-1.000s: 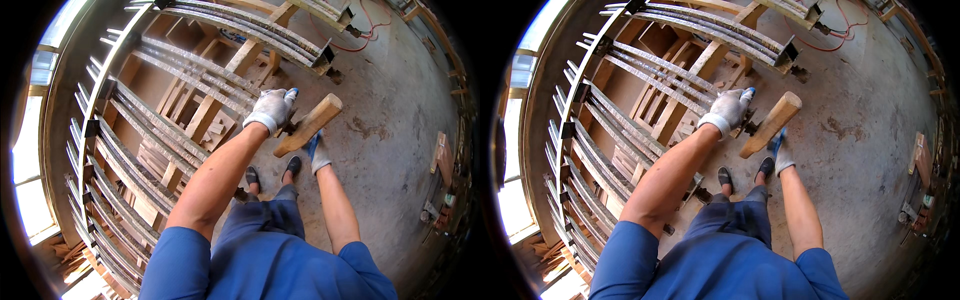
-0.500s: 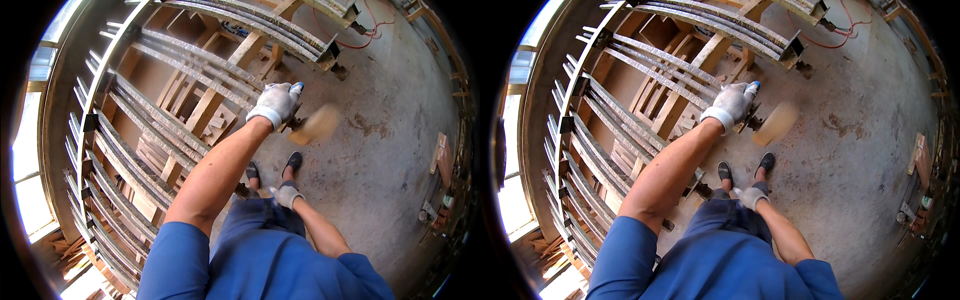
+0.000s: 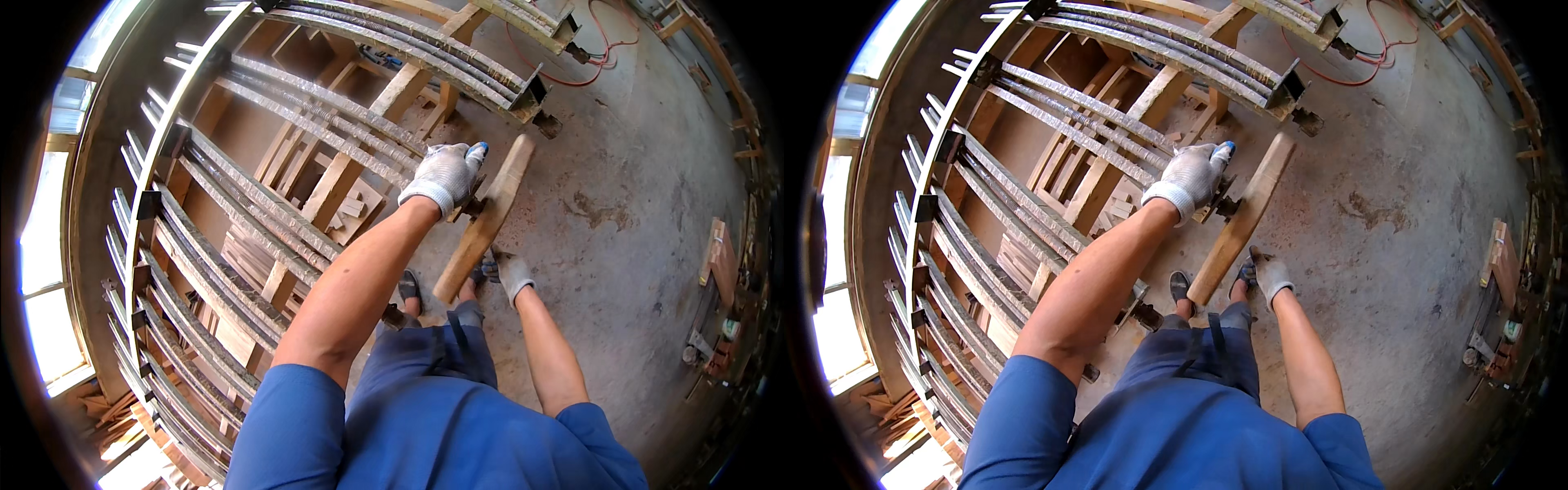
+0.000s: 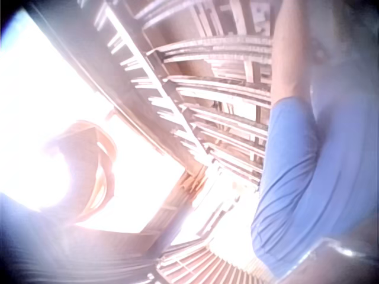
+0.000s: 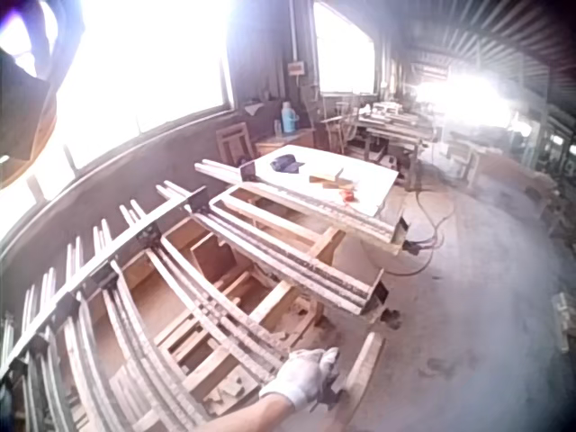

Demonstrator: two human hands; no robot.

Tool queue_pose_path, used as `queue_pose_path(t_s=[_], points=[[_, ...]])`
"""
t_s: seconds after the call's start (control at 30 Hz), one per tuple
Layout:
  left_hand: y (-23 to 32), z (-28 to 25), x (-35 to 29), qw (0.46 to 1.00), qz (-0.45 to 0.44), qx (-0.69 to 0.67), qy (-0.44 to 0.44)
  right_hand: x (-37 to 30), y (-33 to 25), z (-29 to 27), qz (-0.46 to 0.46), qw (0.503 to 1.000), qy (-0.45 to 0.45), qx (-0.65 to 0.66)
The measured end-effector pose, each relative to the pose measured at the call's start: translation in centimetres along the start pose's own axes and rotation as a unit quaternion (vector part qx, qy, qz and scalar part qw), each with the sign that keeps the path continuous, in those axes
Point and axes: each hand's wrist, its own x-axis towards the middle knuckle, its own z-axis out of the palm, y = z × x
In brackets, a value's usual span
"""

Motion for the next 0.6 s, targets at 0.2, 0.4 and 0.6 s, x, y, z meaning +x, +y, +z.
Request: queue_pose_path(t_s=[0.2,0.4,0.6], points=[[-0.1,0.3,0.1,1.000,0.008,0.000,0.002,3.3,-2.3,0.0,-0.036,0.956,-0.047,0.288],[0.0,0.2,-0.4,1.000,-0.004,-0.009,0.000,-1.0,-15.5,-1.6,-0.173,0.884,-0.100,0.422],[-0.2,-0.1,-0.2,0.999,0.019,0.017,0.023,-14.7,-15.1,3.1,-0.411,0.909,0.000,0.066]])
